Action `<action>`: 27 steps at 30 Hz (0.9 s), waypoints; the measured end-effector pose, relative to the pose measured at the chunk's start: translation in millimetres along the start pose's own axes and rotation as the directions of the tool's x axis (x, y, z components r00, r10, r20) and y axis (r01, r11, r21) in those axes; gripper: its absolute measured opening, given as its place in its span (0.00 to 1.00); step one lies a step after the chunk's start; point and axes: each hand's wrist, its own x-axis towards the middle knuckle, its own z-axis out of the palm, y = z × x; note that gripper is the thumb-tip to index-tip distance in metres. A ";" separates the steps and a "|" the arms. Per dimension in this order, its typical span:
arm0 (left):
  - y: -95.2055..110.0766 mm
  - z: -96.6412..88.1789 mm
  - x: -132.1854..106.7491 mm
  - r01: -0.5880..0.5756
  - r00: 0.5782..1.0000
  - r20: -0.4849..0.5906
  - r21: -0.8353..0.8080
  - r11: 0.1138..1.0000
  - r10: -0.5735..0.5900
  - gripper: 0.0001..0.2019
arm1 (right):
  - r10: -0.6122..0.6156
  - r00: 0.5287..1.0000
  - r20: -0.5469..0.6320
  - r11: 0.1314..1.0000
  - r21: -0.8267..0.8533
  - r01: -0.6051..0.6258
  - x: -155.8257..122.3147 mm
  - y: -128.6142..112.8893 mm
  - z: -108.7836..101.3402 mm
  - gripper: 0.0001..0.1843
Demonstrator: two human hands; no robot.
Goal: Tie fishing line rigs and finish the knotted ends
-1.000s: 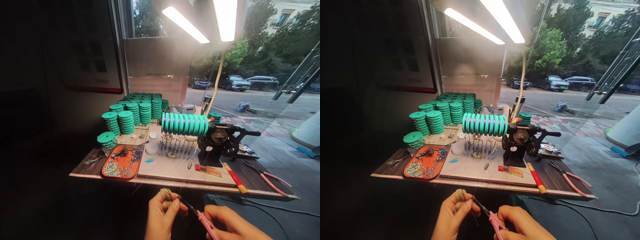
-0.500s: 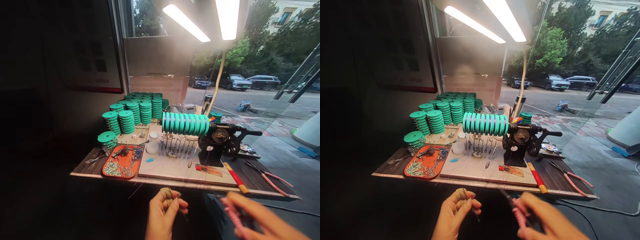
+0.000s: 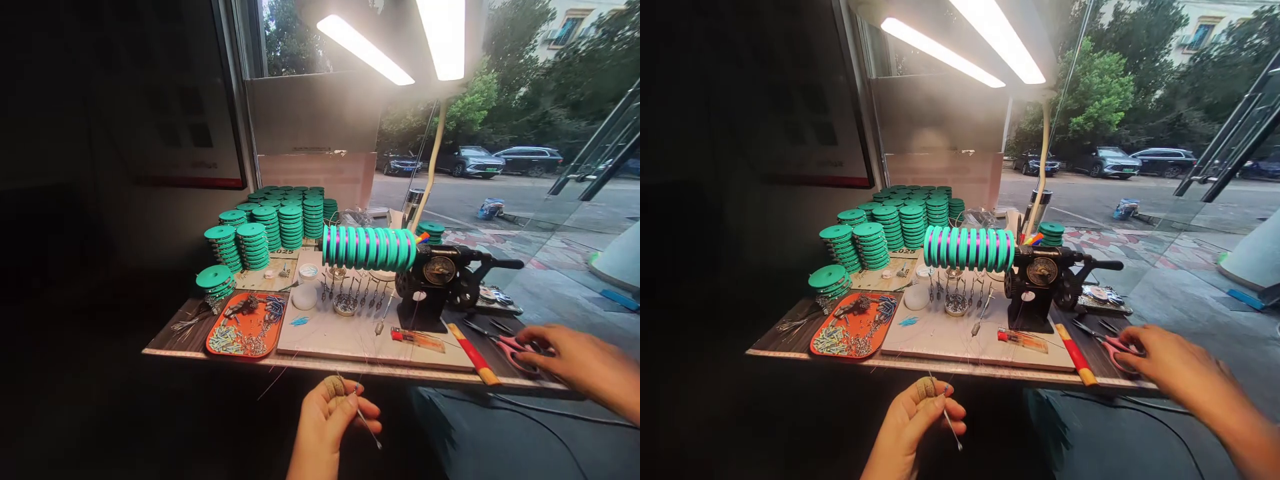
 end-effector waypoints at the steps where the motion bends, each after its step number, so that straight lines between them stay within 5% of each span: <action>1: -0.6 0.2 0.2 0.005 1.000 0.001 0.002 1.000 -0.005 0.14 | -0.071 0.935 0.348 0.994 0.099 0.039 -11.2 -18.9 -4.7 0.10; 4: -1.5 1.3 -0.4 0.026 1.000 0.013 0.007 1.000 -0.027 0.15 | -0.348 0.755 0.555 0.837 0.547 -0.017 -58.0 -87.3 -4.3 0.12; 6: -0.8 2.2 -2.0 0.048 0.999 0.021 -0.001 0.999 -0.048 0.16 | -0.382 0.720 0.579 0.704 0.688 -0.179 -87.7 -129.2 7.5 0.12; 8: 0.8 2.9 -4.1 0.056 0.998 0.027 -0.006 0.998 -0.056 0.16 | -0.437 0.605 0.666 0.538 0.732 -0.418 -107.1 -157.4 21.5 0.14; 11: 3.0 3.3 -6.6 0.022 0.999 0.031 0.021 1.000 -0.022 0.16 | -0.486 0.483 0.729 0.378 0.673 -0.636 -115.1 -171.0 36.2 0.17; 15: 2.3 2.3 -6.4 -0.132 0.991 0.050 0.134 0.982 0.127 0.15 | -0.497 0.436 0.750 0.308 0.622 -0.720 -111.3 -163.5 42.4 0.16; 19: -1.3 1.3 -4.6 -0.161 0.986 0.058 0.126 0.979 0.155 0.13 | -0.486 0.450 0.749 0.276 0.620 -0.735 -116.1 -160.1 42.4 0.15; 21: -4.3 1.7 -4.2 -0.129 0.991 0.051 0.057 0.990 0.127 0.18 | -0.460 0.494 0.738 0.277 0.647 -0.710 -120.3 -162.1 41.7 0.15; 24: -10.9 2.0 -5.1 -0.074 0.991 0.113 -0.003 0.997 0.074 0.31 | -0.372 0.640 0.672 0.355 0.741 -0.571 -122.0 -165.6 40.6 0.15; 27: -12.7 -0.9 -6.9 -0.004 0.975 0.222 0.082 0.997 -0.014 0.33 | -0.253 0.823 0.508 0.513 0.792 -0.331 -113.7 -163.9 38.7 0.14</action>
